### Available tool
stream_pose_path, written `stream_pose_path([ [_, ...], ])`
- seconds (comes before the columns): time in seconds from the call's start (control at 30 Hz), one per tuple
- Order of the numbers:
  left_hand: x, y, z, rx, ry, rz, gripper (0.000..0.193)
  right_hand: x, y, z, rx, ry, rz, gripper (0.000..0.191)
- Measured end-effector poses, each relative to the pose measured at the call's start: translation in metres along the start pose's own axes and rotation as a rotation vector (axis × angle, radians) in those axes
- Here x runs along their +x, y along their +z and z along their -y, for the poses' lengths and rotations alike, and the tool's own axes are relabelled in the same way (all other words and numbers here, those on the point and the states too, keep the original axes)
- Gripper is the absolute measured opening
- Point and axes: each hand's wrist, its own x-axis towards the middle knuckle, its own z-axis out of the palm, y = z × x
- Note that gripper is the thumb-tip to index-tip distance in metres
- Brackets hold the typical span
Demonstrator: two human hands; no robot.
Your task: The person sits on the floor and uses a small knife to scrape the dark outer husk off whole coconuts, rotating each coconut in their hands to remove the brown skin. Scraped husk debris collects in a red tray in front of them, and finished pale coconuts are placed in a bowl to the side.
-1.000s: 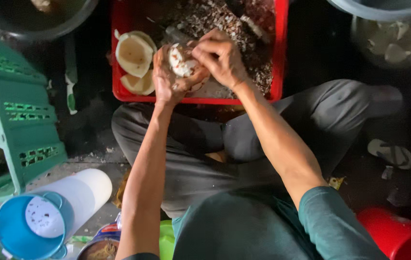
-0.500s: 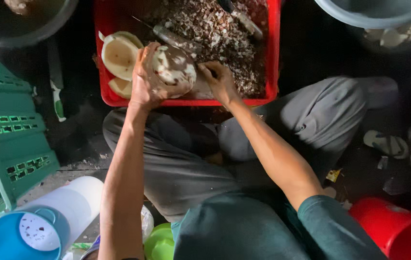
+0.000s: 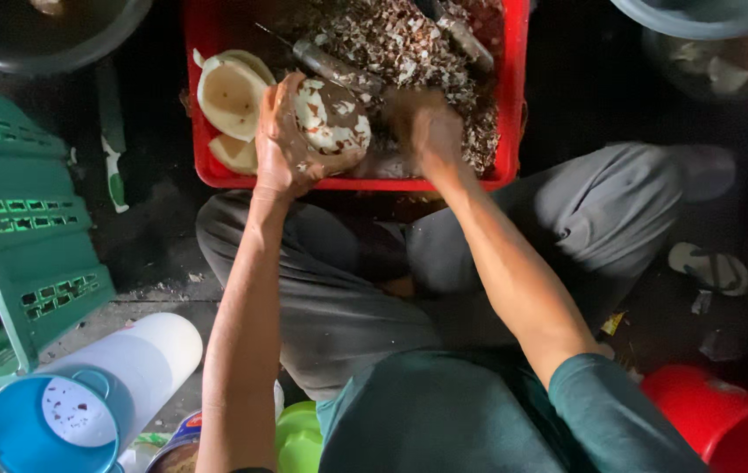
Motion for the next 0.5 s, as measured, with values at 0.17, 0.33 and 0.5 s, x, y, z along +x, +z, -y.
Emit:
stream_pose_path([
  [0.17,-0.001,-0.001,-0.007,0.021,-0.029,-0.018,0.105,0.050,0.015,-0.013,-0.100,-0.406,-0.276,0.019],
  [0.33,-0.002,0.001,-0.008,-0.028,-0.031,-0.051,0.107,0.070,0.025,0.004,-0.162,-0.485,-0.191,0.037],
  [0.5,-0.004,0.006,-0.008,0.008,-0.073,-0.072,0.105,0.087,0.024,0.011,-0.155,-0.297,0.059,0.023],
])
